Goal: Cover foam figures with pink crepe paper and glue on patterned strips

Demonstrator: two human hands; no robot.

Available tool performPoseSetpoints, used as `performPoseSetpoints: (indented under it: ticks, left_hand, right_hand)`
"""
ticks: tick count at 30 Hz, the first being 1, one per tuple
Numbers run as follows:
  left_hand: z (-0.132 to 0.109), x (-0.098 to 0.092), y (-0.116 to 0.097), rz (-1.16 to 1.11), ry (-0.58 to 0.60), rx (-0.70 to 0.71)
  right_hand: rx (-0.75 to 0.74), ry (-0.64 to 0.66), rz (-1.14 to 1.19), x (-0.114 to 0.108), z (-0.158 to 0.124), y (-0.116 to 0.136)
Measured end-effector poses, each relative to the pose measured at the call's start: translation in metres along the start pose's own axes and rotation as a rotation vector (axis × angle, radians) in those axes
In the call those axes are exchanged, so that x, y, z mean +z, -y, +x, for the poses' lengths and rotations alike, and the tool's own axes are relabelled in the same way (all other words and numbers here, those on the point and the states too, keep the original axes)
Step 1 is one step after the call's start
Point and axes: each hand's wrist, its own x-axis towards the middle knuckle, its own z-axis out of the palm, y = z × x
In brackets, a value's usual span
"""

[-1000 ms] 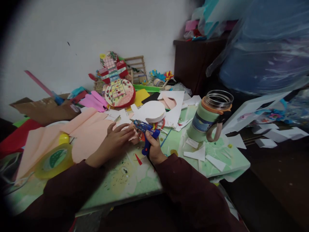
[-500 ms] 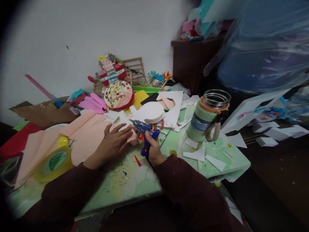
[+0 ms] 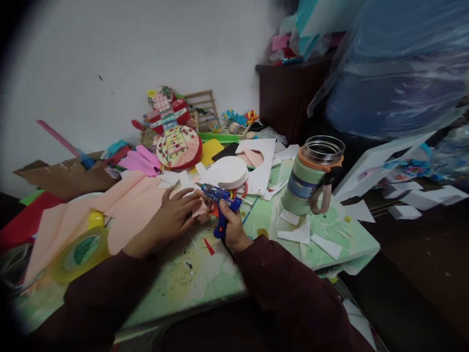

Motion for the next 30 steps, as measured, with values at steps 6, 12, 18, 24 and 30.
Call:
performPoseSetpoints:
  ticks: [6, 12, 18, 24, 30]
  left_hand:
    - [-0.005, -0.002, 0.003, -0.034, 0.024, -0.029]
    - [-0.010, 0.003, 0.009, -0.044, 0.014, -0.049]
    - [-0.010, -0.001, 0.010, -0.100, 0.011, -0.024]
    - [-0.011, -0.019, 0.017, -0.256, -0.127, -0.047]
    - [-0.022, -0.028, 0.012, -0.241, -0.237, -0.090]
  right_hand:
    - [0.019, -0.017, 0.020, -0.001, 0.000, 0.002]
    - [0.025, -0.014, 0.002, 0.000, 0.000, 0.003]
    - [-0.013, 0.001, -0.079, 0.000, 0.001, 0.002]
    - [-0.256, 0.012, -0.620, -0.012, -0.012, 0.020]
    - [-0.564, 0.402, -1.562, -0.039, -0.053, 0.055]
